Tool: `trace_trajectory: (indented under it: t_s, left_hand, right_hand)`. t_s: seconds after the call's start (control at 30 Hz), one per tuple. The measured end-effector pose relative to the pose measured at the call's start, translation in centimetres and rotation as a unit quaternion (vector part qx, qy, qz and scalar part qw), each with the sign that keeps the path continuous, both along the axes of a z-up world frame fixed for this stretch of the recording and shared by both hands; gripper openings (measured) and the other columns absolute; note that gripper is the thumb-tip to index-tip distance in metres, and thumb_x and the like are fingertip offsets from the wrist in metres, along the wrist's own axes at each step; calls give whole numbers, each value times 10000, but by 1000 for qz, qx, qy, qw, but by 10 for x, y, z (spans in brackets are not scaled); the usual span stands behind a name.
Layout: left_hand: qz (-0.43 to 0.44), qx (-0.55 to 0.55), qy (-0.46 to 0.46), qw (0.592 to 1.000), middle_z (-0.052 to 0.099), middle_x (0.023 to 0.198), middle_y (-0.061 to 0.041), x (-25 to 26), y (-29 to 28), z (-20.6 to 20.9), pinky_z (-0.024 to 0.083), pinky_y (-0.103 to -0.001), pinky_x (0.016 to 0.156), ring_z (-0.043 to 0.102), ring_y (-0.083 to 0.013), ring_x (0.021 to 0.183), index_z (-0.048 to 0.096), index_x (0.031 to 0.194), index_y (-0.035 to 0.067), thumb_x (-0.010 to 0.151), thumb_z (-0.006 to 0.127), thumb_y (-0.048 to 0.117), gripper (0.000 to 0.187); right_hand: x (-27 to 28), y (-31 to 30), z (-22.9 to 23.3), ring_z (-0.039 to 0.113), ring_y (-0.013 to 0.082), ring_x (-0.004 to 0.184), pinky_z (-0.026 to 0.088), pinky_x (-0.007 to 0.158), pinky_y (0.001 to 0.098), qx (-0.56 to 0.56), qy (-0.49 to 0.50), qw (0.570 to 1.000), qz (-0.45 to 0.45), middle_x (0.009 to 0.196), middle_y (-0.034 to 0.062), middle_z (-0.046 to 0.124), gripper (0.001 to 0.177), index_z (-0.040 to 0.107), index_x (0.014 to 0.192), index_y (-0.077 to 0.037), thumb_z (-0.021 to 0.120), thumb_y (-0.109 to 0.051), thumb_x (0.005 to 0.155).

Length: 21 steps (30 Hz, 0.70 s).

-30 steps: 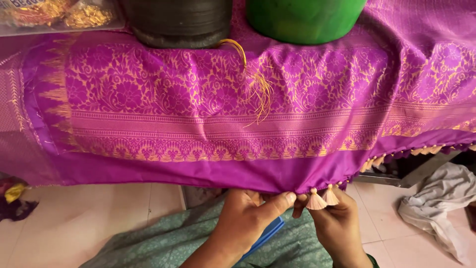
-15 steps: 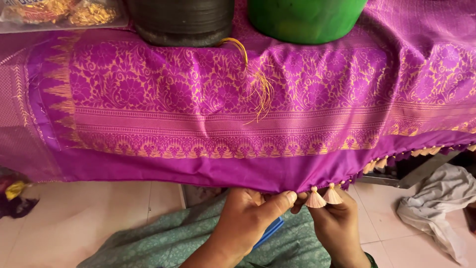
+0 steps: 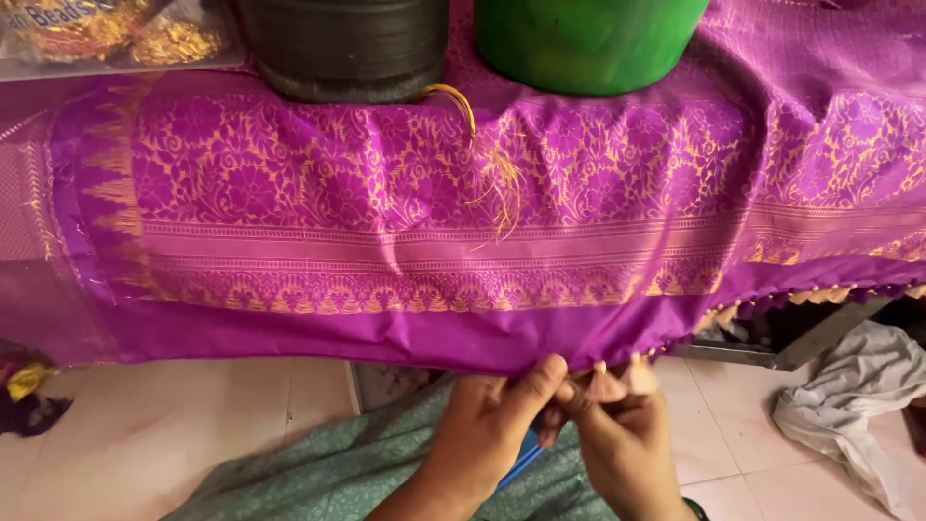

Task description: The person sits on the floor with a purple brocade fabric across their lap and attaches tassels and pompom trims along its lower edge, tying each tassel to the fabric edge by hand. They occasionally use a blue comb to smooth the tassel fringe and handle scissors lying nearby.

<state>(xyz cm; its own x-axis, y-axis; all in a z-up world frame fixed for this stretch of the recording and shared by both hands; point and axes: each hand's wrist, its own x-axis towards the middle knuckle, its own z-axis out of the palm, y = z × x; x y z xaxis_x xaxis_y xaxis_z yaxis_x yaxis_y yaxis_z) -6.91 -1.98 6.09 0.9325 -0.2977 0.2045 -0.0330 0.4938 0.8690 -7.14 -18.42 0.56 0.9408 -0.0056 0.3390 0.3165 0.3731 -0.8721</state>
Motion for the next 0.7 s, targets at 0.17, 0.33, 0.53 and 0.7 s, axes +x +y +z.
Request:
trace_trajectory:
  t_s: [0.17, 0.33, 0.53, 0.7]
  left_hand:
    - [-41, -73, 126, 988, 664, 775, -26, 4, -10, -21, 435, -273, 562, 543, -78, 635, 719, 974, -34, 1039, 632, 222, 278]
    - [45, -51, -34, 997, 740, 1009, 24, 9, -10, -28, 535, -223, 843, 665, -38, 931, 714, 1122, 8, 993, 634, 183, 232]
    - [45, -3, -64, 997, 779, 1005, 13, 6, -16, -24, 566, -260, 877, 713, -83, 935, 739, 1140, 8, 995, 660, 155, 221]
    - [68, -60, 123, 988, 796, 984, 21, 9, -14, -7, 530, -242, 879, 693, -48, 916, 783, 1063, 48, 930, 674, 143, 197]
  right_hand:
    - [-10, -3, 17, 717, 270, 822, 621, 658, 392, 72, 101, 991, 44, 959, 157, 686, 166, 637, 1111, 45, 653, 39, 946]
    - [-22, -18, 52, 717, 267, 963, 591, 878, 385, -257, -71, 948, -171, 1003, 132, 695, 165, 683, 1030, 43, 689, 30, 865]
    - [-15, -2, 131, 649, 319, 1140, 524, 938, 375, -444, -257, 813, -274, 1042, 165, 698, 151, 718, 901, 14, 758, 46, 758]
    - [-14, 10, 113, 722, 335, 1123, 603, 935, 377, -419, -347, 800, -253, 987, 137, 702, 148, 675, 873, 23, 789, 28, 779]
